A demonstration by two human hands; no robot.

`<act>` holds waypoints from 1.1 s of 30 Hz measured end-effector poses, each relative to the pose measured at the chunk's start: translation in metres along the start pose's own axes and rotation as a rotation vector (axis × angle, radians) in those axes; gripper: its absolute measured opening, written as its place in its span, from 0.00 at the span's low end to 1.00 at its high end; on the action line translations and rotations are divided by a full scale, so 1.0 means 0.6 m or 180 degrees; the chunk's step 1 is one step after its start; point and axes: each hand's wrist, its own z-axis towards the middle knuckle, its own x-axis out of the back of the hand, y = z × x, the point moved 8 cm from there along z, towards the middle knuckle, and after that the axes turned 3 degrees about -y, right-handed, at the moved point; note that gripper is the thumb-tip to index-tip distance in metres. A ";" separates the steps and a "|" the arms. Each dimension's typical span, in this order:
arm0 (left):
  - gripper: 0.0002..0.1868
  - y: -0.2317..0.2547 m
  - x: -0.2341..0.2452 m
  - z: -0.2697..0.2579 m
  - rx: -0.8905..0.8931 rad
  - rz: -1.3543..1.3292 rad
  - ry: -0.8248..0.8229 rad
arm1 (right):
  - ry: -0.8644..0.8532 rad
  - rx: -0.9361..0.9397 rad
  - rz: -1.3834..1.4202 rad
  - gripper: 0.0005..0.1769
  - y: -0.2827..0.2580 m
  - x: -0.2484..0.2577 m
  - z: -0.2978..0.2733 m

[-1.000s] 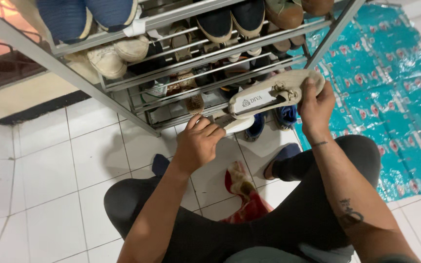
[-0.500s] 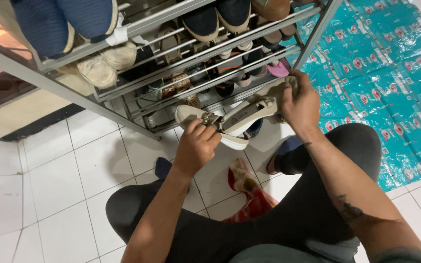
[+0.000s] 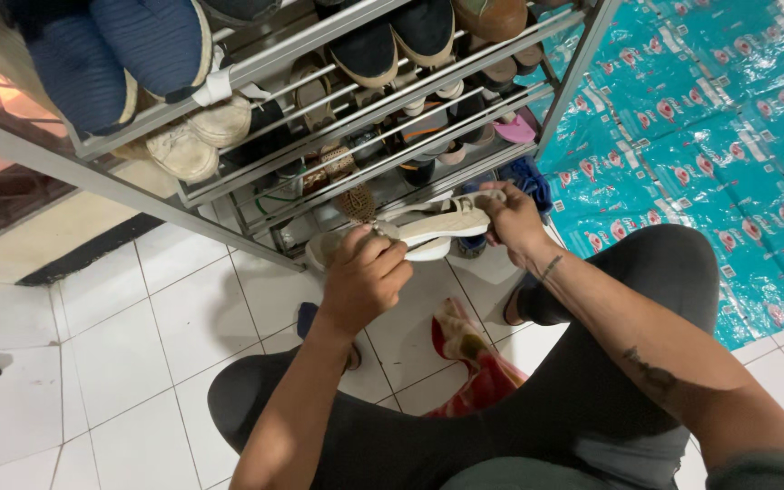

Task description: The person sits on the floor in front of a metal shoe rack and organizes various shoes. They pick up pairs of sneakers, sandals, and slippers from the floor and the shelves, inspect them, and place them back onto the rack in an orderly fashion.

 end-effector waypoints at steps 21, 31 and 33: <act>0.53 -0.103 0.114 -0.067 0.1666 -0.0811 0.2612 | -0.0964 0.0192 0.1360 0.20 -0.002 -0.103 -0.039; 0.29 -0.161 -0.021 -0.101 0.2122 -0.3541 0.2966 | -0.1038 0.0052 0.1243 0.19 0.041 -0.114 -0.037; 0.26 -0.150 -0.029 -0.099 0.2146 -0.3448 0.2985 | -0.1052 0.0118 0.1219 0.18 0.049 -0.125 -0.042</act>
